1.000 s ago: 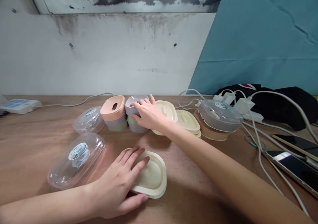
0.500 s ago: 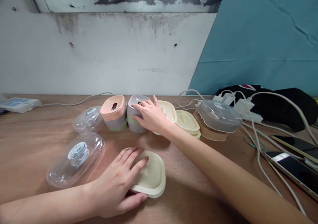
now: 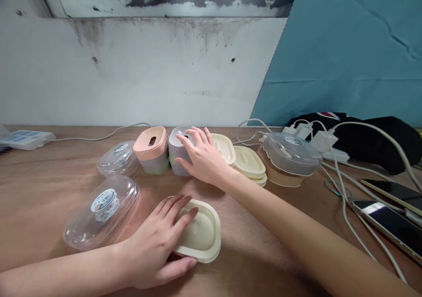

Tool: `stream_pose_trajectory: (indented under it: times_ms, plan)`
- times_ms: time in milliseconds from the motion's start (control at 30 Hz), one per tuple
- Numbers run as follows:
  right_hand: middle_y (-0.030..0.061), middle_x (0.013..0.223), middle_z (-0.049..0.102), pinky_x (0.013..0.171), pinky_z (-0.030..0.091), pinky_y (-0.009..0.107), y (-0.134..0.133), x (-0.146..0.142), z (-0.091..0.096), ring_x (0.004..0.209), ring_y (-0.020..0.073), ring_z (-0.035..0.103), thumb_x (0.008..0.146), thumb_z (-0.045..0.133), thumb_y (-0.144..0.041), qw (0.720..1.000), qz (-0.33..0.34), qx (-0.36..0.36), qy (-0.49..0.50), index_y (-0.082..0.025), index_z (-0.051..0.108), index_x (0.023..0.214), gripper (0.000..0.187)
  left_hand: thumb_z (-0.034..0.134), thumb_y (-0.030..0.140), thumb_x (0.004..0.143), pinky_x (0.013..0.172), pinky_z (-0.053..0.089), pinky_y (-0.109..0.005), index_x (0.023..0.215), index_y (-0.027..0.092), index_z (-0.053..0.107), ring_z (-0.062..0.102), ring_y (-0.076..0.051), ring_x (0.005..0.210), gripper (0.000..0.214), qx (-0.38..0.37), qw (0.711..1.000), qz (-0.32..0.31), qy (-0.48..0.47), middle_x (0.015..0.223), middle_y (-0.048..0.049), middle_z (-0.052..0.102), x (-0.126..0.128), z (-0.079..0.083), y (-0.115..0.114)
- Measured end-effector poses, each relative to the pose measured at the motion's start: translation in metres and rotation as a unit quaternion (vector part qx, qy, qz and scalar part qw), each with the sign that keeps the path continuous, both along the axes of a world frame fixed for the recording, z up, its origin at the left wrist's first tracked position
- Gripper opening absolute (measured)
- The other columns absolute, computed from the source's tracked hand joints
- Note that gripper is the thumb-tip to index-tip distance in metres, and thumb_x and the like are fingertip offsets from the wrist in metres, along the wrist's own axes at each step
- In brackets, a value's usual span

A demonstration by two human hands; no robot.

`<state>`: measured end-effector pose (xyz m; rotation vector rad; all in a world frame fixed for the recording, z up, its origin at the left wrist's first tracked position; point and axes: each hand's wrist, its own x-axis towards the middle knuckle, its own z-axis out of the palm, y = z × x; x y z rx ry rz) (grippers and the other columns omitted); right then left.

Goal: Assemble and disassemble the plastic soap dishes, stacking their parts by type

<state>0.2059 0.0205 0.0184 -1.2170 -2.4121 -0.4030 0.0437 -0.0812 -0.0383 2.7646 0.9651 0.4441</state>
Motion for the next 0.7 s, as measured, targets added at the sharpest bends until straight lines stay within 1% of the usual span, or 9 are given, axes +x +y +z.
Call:
stream_pose_trajectory:
  times_ms: [67,133,200,267,433,500,567,633,700]
  plan:
    - [0.0159,0.13,0.043,0.106,0.022,0.05,-0.022,0.013,-0.006,0.126,0.0269,0.033,0.089,0.041,-0.036,0.997,0.052,-0.005,0.049,-0.014,0.041,0.128,0.045,0.056,0.046,0.075,0.098,0.031,-0.057,0.126,0.007,0.038,0.03,-0.039,0.125,0.067,0.03,0.999,-0.008,-0.022,0.134,-0.0249,0.034,0.0,-0.002,0.0]
    - [0.0156,0.134,0.037,0.101,0.034,0.045,-0.047,0.029,-0.017,0.126,0.0244,0.035,0.09,0.038,-0.036,0.985,0.124,-0.081,0.084,-0.018,0.034,0.133,0.046,0.058,0.035,0.072,0.097,0.033,-0.055,0.118,0.008,0.042,0.035,-0.037,0.121,0.056,0.062,0.996,-0.016,-0.06,0.125,-0.0222,0.041,0.0,-0.003,0.001]
    - [0.0164,0.143,0.024,0.1,0.038,0.041,-0.073,0.043,-0.033,0.133,0.0259,0.026,0.086,0.046,-0.043,0.962,0.192,-0.188,0.047,-0.018,0.021,0.14,0.065,0.055,0.024,0.073,0.096,0.037,-0.051,0.111,0.011,0.044,0.039,-0.032,0.115,0.041,0.092,0.99,-0.021,-0.1,0.117,-0.0174,0.045,0.001,-0.004,0.0]
    - [0.0124,0.146,0.021,0.101,0.037,0.042,-0.094,0.052,-0.047,0.134,0.0259,0.023,0.084,0.052,-0.041,0.954,0.184,-0.234,0.024,-0.024,0.022,0.141,0.067,0.051,0.016,0.075,0.094,0.04,-0.048,0.109,0.013,0.044,0.042,-0.028,0.11,0.035,0.119,0.985,-0.028,-0.119,0.111,-0.0144,0.047,0.001,-0.003,-0.001]
    - [0.0079,0.14,0.029,0.095,0.044,0.042,-0.124,0.066,-0.061,0.129,0.0266,0.032,0.082,0.052,-0.028,0.971,0.108,-0.202,0.071,-0.034,0.039,0.133,0.053,0.05,0.008,0.076,0.095,0.041,-0.045,0.104,0.013,0.046,0.041,-0.026,0.11,0.029,0.185,0.97,-0.05,-0.15,0.111,-0.0133,0.046,-0.002,0.0,-0.007]
    - [0.0056,0.139,0.028,0.091,0.047,0.044,-0.128,0.079,-0.055,0.126,0.0284,0.035,0.081,0.053,-0.027,0.981,0.07,-0.139,0.115,-0.039,0.041,0.13,0.052,0.05,0.007,0.074,0.096,0.04,-0.046,0.102,0.013,0.046,0.039,-0.027,0.112,0.029,0.206,0.962,-0.059,-0.17,0.114,-0.0141,0.045,-0.005,0.0,-0.009]
    - [0.004,0.135,0.032,0.089,0.047,0.046,-0.124,0.096,-0.042,0.122,0.0296,0.04,0.082,0.049,-0.029,0.984,-0.009,-0.05,0.171,-0.045,0.043,0.126,0.047,0.049,0.008,0.074,0.096,0.04,-0.046,0.103,0.013,0.046,0.039,-0.027,0.114,0.03,0.215,0.959,-0.062,-0.177,0.115,-0.014,0.046,-0.006,0.0,-0.01]
    - [0.0075,0.127,0.039,0.089,0.045,0.047,-0.111,0.113,-0.027,0.117,0.0311,0.044,0.086,0.043,-0.033,0.973,-0.118,0.028,0.199,-0.041,0.046,0.126,0.041,0.049,0.008,0.075,0.096,0.04,-0.046,0.104,0.014,0.047,0.04,-0.027,0.115,0.03,0.207,0.96,-0.062,-0.176,0.116,-0.0139,0.047,-0.005,-0.001,-0.009]
    - [0.0146,0.123,0.042,0.087,0.046,0.046,-0.09,0.124,-0.015,0.114,0.0331,0.045,0.088,0.038,-0.038,0.957,-0.222,0.049,0.179,-0.026,0.054,0.123,0.04,0.048,0.009,0.075,0.095,0.041,-0.046,0.104,0.015,0.047,0.04,-0.027,0.116,0.03,0.197,0.963,-0.064,-0.174,0.118,-0.0144,0.047,-0.004,-0.001,-0.008]
